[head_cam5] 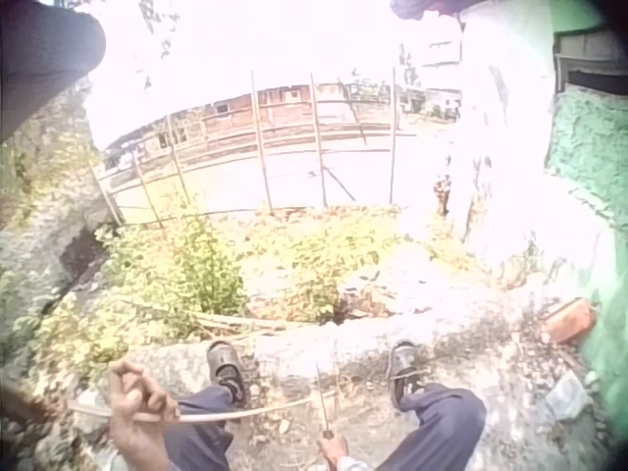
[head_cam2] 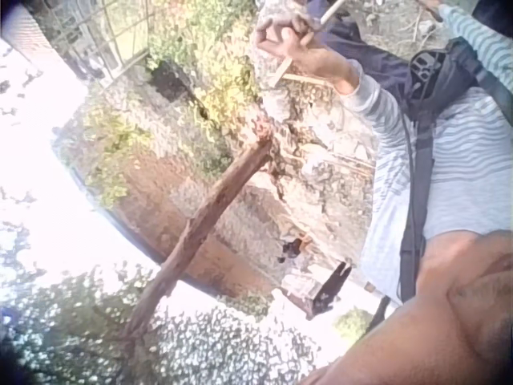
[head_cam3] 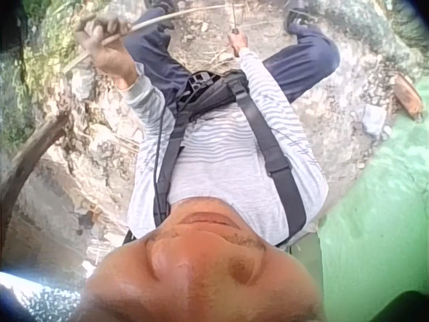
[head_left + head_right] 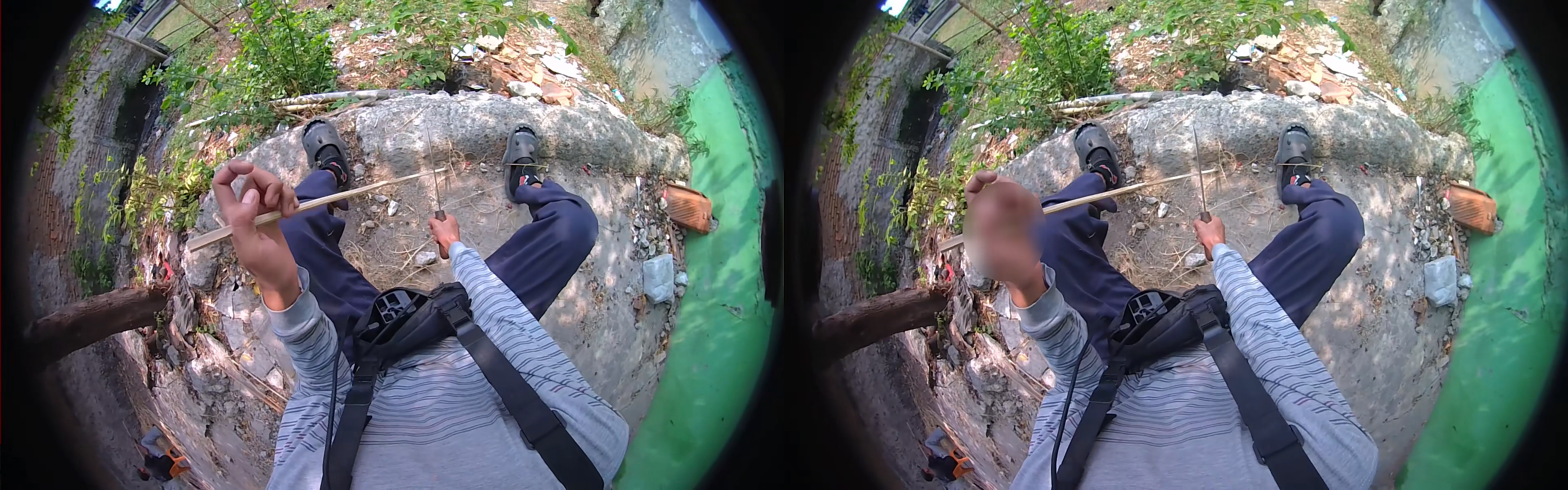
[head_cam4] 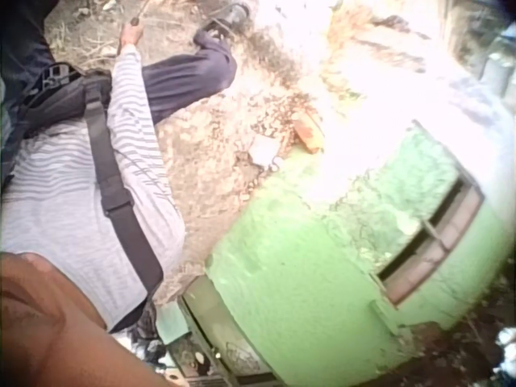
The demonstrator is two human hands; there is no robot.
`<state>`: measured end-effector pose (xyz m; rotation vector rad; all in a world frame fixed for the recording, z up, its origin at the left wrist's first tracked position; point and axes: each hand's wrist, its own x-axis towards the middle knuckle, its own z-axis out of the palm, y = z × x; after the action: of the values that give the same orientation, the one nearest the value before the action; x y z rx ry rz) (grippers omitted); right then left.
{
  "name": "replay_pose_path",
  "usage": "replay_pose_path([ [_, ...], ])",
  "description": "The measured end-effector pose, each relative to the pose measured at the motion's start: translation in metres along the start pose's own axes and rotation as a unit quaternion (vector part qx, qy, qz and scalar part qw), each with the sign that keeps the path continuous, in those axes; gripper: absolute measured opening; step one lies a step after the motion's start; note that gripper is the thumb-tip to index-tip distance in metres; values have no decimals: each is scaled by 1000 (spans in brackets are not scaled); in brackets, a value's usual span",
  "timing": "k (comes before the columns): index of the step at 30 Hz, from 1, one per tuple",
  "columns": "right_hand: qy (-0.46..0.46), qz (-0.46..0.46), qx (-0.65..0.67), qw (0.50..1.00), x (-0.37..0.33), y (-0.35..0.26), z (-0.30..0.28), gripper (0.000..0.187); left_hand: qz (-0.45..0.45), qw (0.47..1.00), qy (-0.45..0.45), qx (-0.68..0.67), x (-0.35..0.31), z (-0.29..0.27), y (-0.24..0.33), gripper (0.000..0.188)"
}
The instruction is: The person smooths and shaves a thin bamboo stick using a machete.
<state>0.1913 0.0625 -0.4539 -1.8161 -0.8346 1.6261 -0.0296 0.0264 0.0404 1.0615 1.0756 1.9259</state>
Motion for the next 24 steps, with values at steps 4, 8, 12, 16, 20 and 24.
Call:
replay_pose_path([
  [4, -13, -19, 45, 999, -10, -22, 0, 13, -50, 998, 9, 33, -2, 2, 8, 43],
  [8, -32, -61, 96, 993, -30, -61, 3, 12, -30, 987, -109, -112, 2, -11, -1, 32],
  [12, -99, -105, 101, 984, -48, -89, 8, 10, -18, 980, -70, -184, 3, -6, -7, 31],
  [16, -147, -157, 80, 973, -66, -105, 19, 9, 7, 978, -94, -187, 6, -14, -13, 35],
  [20, -199, -207, 53, 957, -84, -115, 26, 9, 19, 980, -103, -167, 2, -17, -16, 44],
  [24, -238, -179, 93, 950, -93, -122, 34, 8, 36, 980, -115, -157, -5, -27, -17, 48],
])
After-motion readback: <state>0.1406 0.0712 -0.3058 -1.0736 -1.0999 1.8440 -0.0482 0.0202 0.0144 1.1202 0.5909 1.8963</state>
